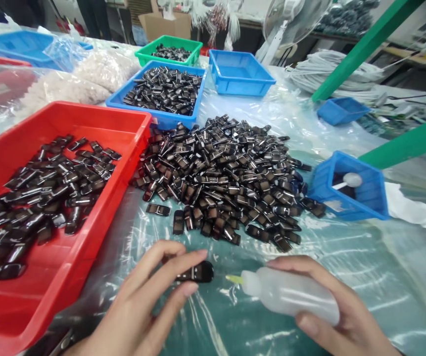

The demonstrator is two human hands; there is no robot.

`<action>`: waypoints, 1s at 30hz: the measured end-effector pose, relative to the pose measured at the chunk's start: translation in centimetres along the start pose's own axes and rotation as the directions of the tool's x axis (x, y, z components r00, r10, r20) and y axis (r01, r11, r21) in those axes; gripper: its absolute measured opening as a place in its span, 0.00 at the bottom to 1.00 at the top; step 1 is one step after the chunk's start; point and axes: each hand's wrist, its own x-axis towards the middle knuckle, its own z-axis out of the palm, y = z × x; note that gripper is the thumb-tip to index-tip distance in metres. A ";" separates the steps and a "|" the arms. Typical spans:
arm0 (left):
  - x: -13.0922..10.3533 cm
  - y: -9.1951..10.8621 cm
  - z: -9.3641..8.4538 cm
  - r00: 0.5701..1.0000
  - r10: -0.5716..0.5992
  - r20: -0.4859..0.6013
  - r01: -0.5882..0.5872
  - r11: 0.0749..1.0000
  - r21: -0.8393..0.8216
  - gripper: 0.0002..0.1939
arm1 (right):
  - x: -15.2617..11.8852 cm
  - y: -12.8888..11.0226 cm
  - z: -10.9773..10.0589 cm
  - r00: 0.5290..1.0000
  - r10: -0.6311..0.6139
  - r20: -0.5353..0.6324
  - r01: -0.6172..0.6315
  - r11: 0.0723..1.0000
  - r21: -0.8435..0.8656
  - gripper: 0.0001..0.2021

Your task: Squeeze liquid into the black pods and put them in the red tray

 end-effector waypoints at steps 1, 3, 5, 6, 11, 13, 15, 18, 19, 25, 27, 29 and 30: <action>0.2 0.0 -0.2 1.000 -0.026 -0.018 0.026 1.000 0.009 0.17 | 0.2 0.1 0.0 1.000 0.002 0.000 -0.002 1.000 -0.017 0.17; 0.5 0.1 -0.4 0.994 -0.075 -0.075 0.076 0.997 0.009 0.17 | 0.5 0.5 0.1 1.000 0.010 -0.008 -0.010 1.000 -0.020 0.18; 0.7 0.4 -0.5 0.986 -0.114 -0.121 0.113 0.993 -0.017 0.16 | 0.9 1.2 0.3 1.000 -0.027 -0.016 0.027 1.000 -0.015 0.17; 0.8 0.5 -0.5 0.984 -0.125 -0.129 0.122 0.992 -0.028 0.16 | 1.1 1.6 0.4 0.998 -0.067 -0.020 0.066 0.997 -0.027 0.16; 0.5 1.1 -0.2 0.982 -0.155 -0.105 0.151 0.988 -0.047 0.16 | 2.2 2.8 1.2 0.979 -0.194 -0.060 0.184 0.973 -0.139 0.15; 0.2 1.0 0.0 0.979 -0.180 -0.098 0.176 0.983 -0.050 0.16 | 1.9 2.9 1.3 0.964 -0.216 -0.152 0.193 0.969 -0.154 0.19; 0.1 0.7 0.1 0.976 -0.198 -0.088 0.193 0.979 -0.057 0.15 | 1.1 2.6 1.4 0.911 -0.288 -0.294 0.243 0.953 -0.180 0.22; 0.1 0.1 0.2 0.981 -0.181 -0.067 0.177 0.982 -0.066 0.15 | -0.1 1.7 2.0 0.851 -0.446 -0.278 0.355 0.878 -0.321 0.18; 0.1 0.0 0.3 0.985 -0.165 -0.059 0.161 0.985 -0.068 0.15 | -0.3 1.3 2.5 0.869 -0.470 -0.153 0.384 0.837 -0.391 0.15; 0.6 -0.4 0.8 1.000 -0.001 -0.003 0.000 0.990 -0.139 0.15 | 1.5 -0.1 6.4 0.832 -0.539 0.133 0.523 0.680 -0.514 0.11; 0.5 -0.3 0.9 0.999 0.040 -0.007 -0.041 0.990 -0.138 0.15 | 2.2 -0.1 7.2 0.849 -0.518 0.109 0.495 0.706 -0.506 0.10; 0.3 -0.1 0.8 0.998 0.059 0.000 -0.059 0.993 -0.105 0.15 | 2.6 -0.1 7.3 0.865 -0.492 0.097 0.478 0.751 -0.456 0.10; 0.2 0.0 0.7 0.998 0.068 0.010 -0.067 0.994 -0.090 0.15 | 2.7 -0.2 7.3 0.874 -0.476 0.092 0.468 0.778 -0.418 0.10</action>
